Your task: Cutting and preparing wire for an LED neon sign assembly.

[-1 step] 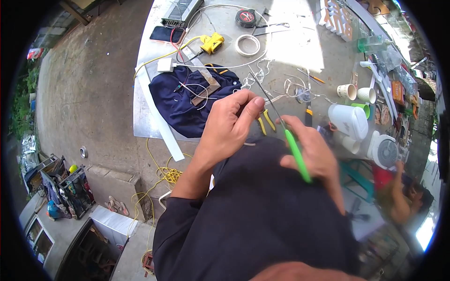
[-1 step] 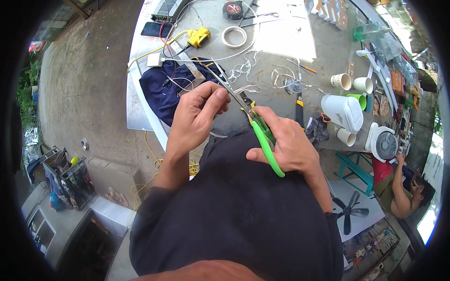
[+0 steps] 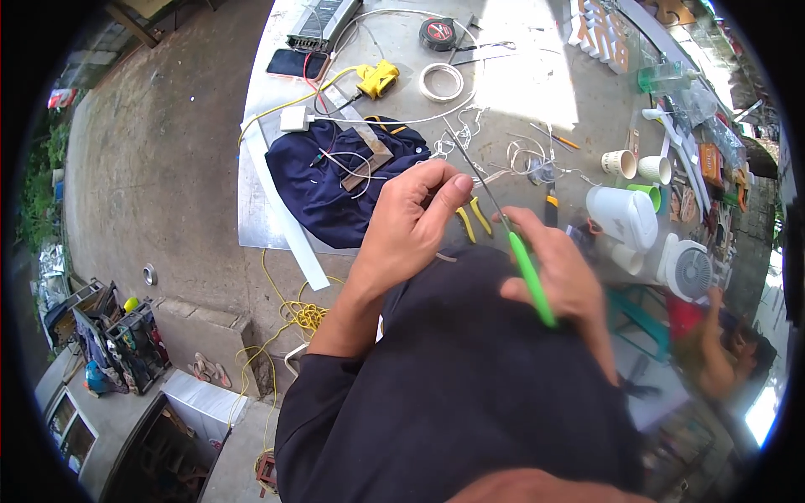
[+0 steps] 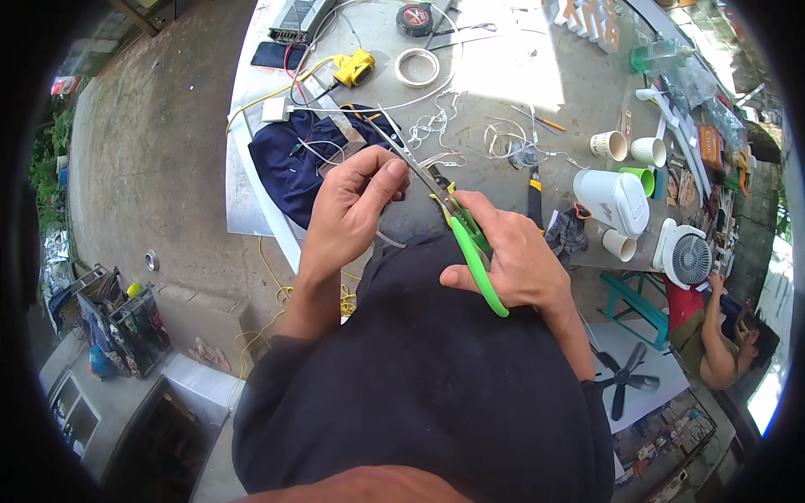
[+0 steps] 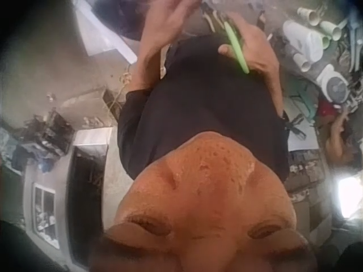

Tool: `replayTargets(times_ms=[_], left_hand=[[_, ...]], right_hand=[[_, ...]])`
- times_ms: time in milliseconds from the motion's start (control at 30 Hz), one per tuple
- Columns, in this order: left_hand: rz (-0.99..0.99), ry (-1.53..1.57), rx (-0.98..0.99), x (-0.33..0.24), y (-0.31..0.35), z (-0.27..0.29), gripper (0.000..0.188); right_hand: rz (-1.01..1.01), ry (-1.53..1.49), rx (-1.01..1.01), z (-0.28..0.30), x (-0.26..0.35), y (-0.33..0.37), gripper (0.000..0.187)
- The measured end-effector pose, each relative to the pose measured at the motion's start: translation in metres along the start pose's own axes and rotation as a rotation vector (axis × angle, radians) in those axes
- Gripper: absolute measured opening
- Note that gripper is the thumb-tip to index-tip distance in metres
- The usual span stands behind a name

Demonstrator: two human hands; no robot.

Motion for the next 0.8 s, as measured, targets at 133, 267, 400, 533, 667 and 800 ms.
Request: replayTargets(times_ms=[133, 267, 400, 533, 667, 800], left_hand=[[-0.304, 0.235, 0.002, 0.002, -0.007, -0.012, 0.03], [-0.17, 0.773, 0.153, 0.016, -0.001, -0.03, 0.027], [-0.256, 0.76, 0.111, 0.016, 0.0, -0.029, 0.027], [-0.333, 0.836, 0.173, 0.015, -0.001, -0.029, 0.026], [-0.339, 0.808, 0.127, 0.016, 0.001, -0.029, 0.026], [-0.331, 0.777, 0.093, 0.015, 0.002, -0.028, 0.025]], right_hand=[[0.058, -0.083, -0.043, -0.003, -0.001, 0.002, 0.095], [-0.005, -0.184, 0.077, -0.012, -0.008, 0.001, 0.102], [0.055, -0.219, 0.083, -0.013, -0.001, 0.002, 0.093], [0.057, -0.204, 0.109, -0.013, 0.001, 0.002, 0.093], [0.095, -0.245, 0.103, -0.014, 0.001, 0.002, 0.092], [0.068, -0.258, 0.101, -0.015, -0.002, 0.002, 0.09]])
Point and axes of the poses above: each hand's wrist, its own y-axis away from the middle knuckle, its own z-axis out of the back of the hand, x = y × z, the point moved 6 cm from there along -y, towards the middle knuckle, and after that the axes turned 5 degrees about -z, right-handed, at the moved point
